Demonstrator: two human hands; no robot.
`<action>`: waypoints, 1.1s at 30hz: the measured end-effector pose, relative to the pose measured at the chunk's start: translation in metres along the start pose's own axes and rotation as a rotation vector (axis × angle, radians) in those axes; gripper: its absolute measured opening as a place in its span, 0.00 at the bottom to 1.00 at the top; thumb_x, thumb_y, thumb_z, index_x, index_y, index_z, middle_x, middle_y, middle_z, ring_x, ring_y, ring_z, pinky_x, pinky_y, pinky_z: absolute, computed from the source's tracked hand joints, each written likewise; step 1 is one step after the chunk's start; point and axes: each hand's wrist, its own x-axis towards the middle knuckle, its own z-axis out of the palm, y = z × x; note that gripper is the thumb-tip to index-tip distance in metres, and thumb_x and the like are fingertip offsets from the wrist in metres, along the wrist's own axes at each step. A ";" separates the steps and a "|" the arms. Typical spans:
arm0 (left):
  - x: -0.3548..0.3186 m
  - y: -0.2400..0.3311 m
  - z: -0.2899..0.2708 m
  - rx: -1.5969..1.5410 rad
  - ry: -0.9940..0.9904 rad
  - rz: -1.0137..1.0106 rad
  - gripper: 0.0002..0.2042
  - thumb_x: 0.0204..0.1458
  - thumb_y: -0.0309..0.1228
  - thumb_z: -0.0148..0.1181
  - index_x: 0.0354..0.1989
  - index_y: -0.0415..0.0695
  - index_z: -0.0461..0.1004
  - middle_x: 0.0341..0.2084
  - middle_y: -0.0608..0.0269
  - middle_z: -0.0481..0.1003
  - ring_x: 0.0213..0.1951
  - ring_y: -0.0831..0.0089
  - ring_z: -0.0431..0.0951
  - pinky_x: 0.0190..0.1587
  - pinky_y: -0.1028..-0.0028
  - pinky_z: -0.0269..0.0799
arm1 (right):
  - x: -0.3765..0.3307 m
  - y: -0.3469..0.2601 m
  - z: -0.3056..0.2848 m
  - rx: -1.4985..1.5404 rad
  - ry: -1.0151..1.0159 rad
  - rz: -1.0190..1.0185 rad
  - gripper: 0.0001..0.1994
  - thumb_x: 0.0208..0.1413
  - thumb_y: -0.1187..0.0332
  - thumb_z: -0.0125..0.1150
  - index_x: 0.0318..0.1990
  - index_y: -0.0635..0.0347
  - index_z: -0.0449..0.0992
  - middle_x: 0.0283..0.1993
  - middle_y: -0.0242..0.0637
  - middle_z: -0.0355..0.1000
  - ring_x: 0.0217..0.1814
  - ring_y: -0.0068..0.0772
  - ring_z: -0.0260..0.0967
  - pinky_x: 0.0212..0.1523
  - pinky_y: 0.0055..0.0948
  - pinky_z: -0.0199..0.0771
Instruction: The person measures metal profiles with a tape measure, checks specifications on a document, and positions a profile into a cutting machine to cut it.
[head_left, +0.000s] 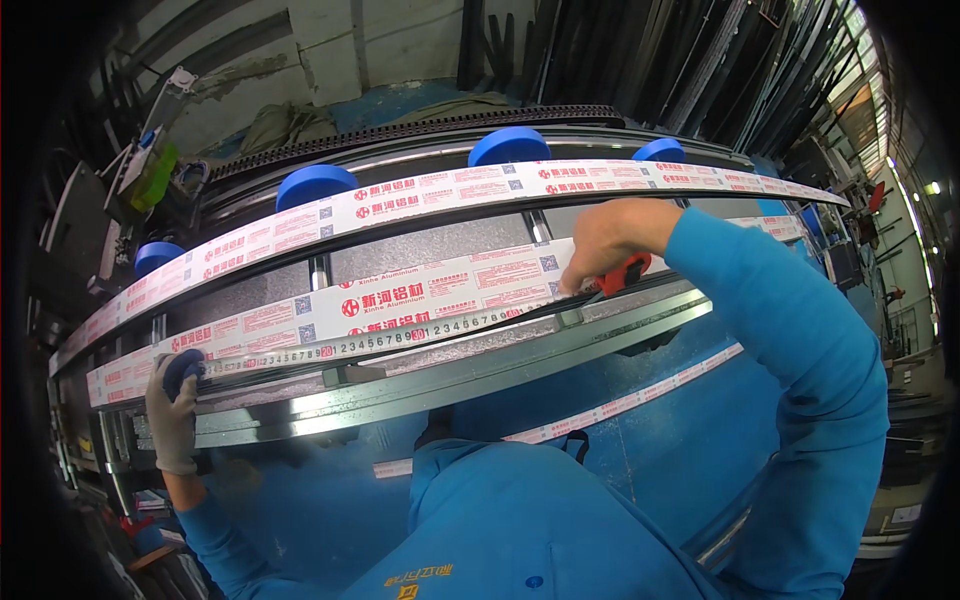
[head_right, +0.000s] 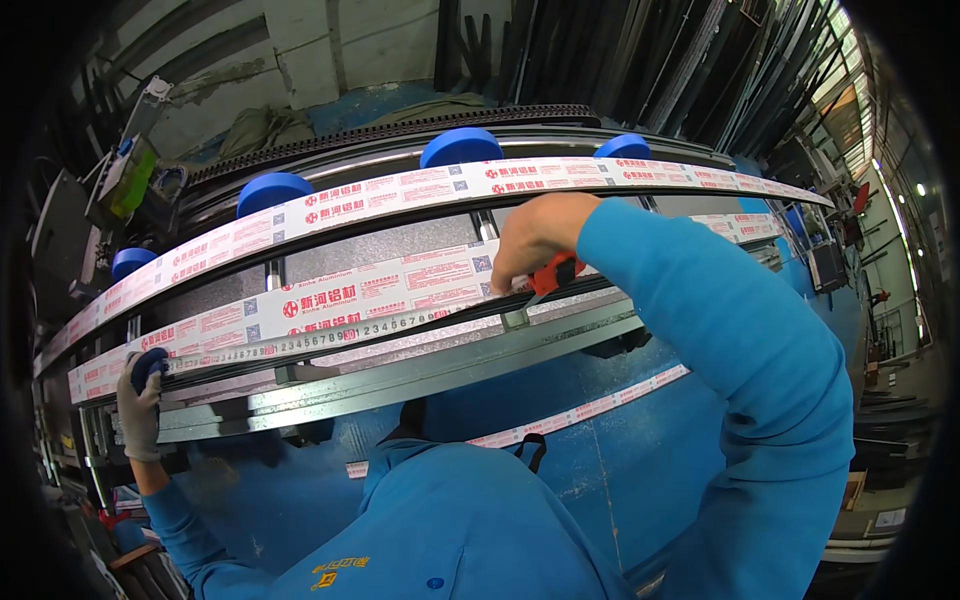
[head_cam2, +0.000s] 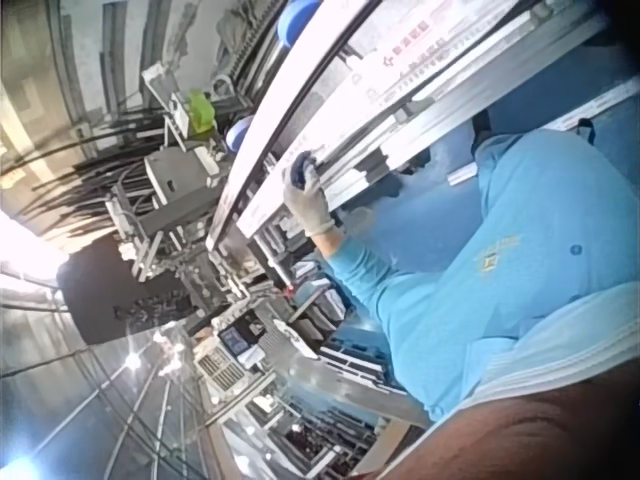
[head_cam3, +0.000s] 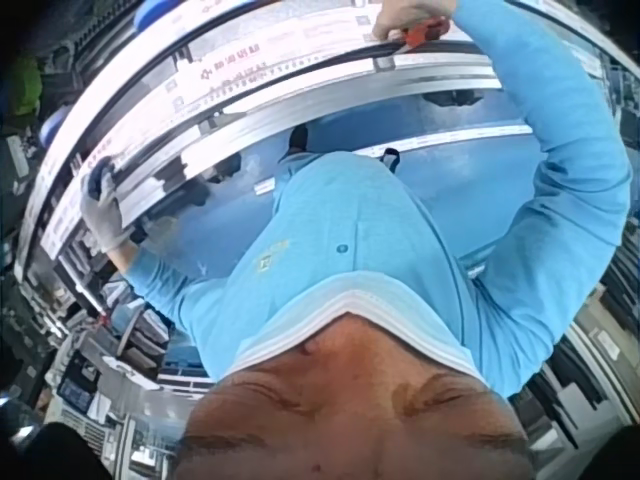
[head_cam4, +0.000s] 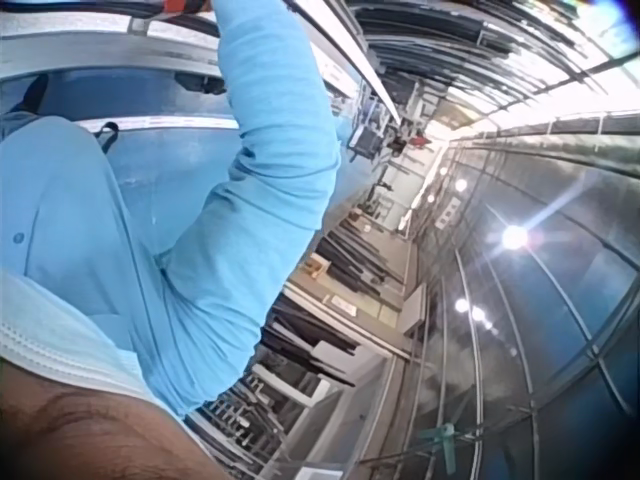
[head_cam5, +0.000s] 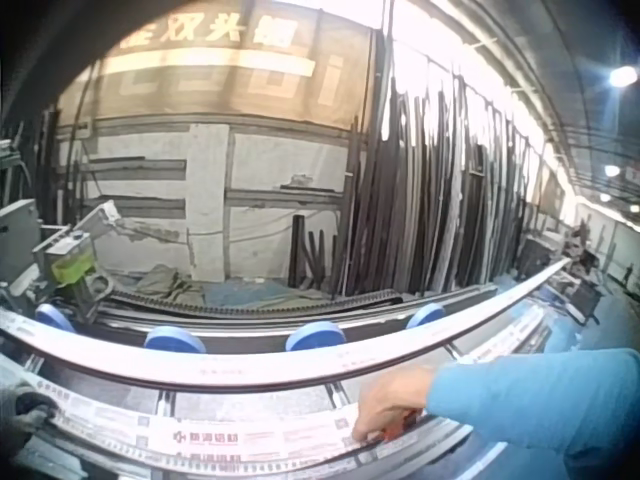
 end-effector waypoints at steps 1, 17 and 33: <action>0.000 0.003 -0.002 0.029 -0.038 0.022 0.16 0.50 0.16 0.55 0.48 0.35 0.78 0.46 0.57 0.77 0.45 0.65 0.77 0.54 0.72 0.70 | -0.003 0.002 0.002 0.012 0.024 -0.031 0.28 0.56 0.41 0.63 0.37 0.63 0.85 0.35 0.39 0.79 0.33 0.37 0.72 0.38 0.37 0.73; -0.013 0.223 0.167 0.134 -0.179 0.374 0.11 0.51 0.21 0.66 0.44 0.41 0.82 0.32 0.59 0.85 0.30 0.64 0.81 0.38 0.67 0.77 | -0.029 0.242 0.153 0.187 1.188 -0.352 0.03 0.57 0.75 0.60 0.35 0.60 0.80 0.38 0.36 0.73 0.36 0.38 0.68 0.39 0.33 0.70; 0.025 0.306 0.286 -0.035 -0.532 0.358 0.13 0.49 0.19 0.68 0.45 0.40 0.84 0.33 0.61 0.85 0.29 0.69 0.79 0.39 0.71 0.77 | 0.022 0.398 0.170 0.224 1.244 -0.356 0.02 0.59 0.77 0.57 0.36 0.61 0.76 0.39 0.33 0.70 0.35 0.35 0.65 0.38 0.30 0.67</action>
